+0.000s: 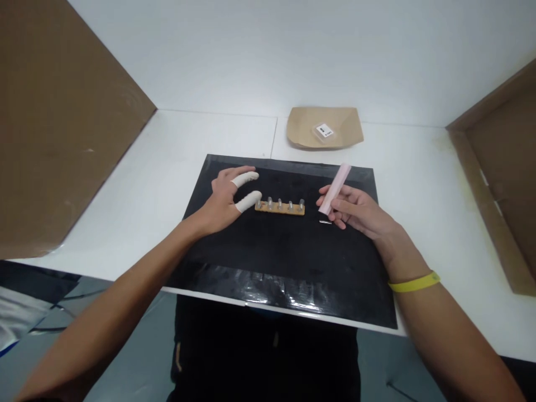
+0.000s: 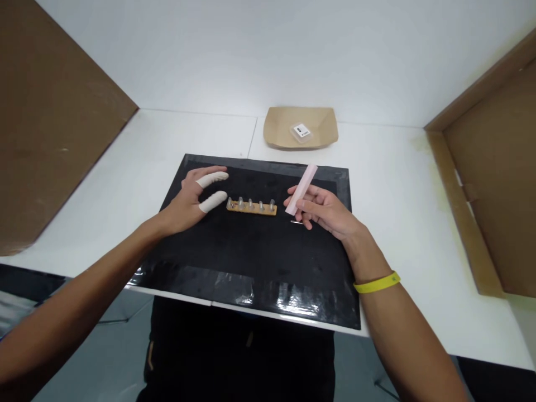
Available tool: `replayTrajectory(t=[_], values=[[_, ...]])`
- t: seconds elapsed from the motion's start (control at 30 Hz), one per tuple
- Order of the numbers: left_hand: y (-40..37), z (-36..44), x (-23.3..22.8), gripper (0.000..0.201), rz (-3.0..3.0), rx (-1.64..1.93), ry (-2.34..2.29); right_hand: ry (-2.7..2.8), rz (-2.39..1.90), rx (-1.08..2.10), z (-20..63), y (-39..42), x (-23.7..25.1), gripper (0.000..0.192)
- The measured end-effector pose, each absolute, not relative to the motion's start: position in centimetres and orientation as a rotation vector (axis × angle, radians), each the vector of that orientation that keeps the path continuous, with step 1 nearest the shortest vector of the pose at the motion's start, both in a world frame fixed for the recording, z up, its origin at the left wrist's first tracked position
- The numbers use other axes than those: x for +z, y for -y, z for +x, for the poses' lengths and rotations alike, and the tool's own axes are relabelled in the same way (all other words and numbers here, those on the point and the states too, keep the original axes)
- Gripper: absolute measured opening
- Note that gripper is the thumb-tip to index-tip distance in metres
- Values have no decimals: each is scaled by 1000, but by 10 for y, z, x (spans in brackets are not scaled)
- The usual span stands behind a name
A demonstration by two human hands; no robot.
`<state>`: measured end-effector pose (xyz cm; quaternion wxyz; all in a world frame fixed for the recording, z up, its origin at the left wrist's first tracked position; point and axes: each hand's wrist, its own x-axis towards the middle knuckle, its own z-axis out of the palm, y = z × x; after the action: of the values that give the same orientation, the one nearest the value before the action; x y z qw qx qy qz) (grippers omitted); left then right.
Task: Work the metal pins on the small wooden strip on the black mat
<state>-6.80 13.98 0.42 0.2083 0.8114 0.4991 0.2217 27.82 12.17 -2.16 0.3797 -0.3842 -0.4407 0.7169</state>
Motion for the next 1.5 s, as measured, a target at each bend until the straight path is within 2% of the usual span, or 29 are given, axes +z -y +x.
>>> replayTrajectory(t=[0.1, 0.27, 0.5, 0.7, 0.93, 1.17, 1.5], values=[[-141, -66, 9, 41, 2329, 508, -1323, 1096, -1025, 1807, 277, -122, -21, 45], [-152, -63, 9, 56, 2369, 351, -1154, 1098, -1067, 1765, 275, -121, -19, 44], [-160, -67, -4, 45, 2354, 350, -1144, 1103, -1096, 1747, 276, -120, -22, 46], [-159, -72, -9, 22, 2300, 390, -1145, 1124, -1102, 1738, 275, -120, -22, 43], [-159, -77, -19, 15, 2235, 503, -1113, 1121, -1107, 1740, 275, -121, -23, 45], [-152, -72, -37, 20, 2212, 618, -1264, 1127, -1135, 1726, 274, -120, -22, 45], [-126, -62, -43, 13, 2251, 771, -1464, 1089, -1155, 1684, 274, -119, -22, 43]])
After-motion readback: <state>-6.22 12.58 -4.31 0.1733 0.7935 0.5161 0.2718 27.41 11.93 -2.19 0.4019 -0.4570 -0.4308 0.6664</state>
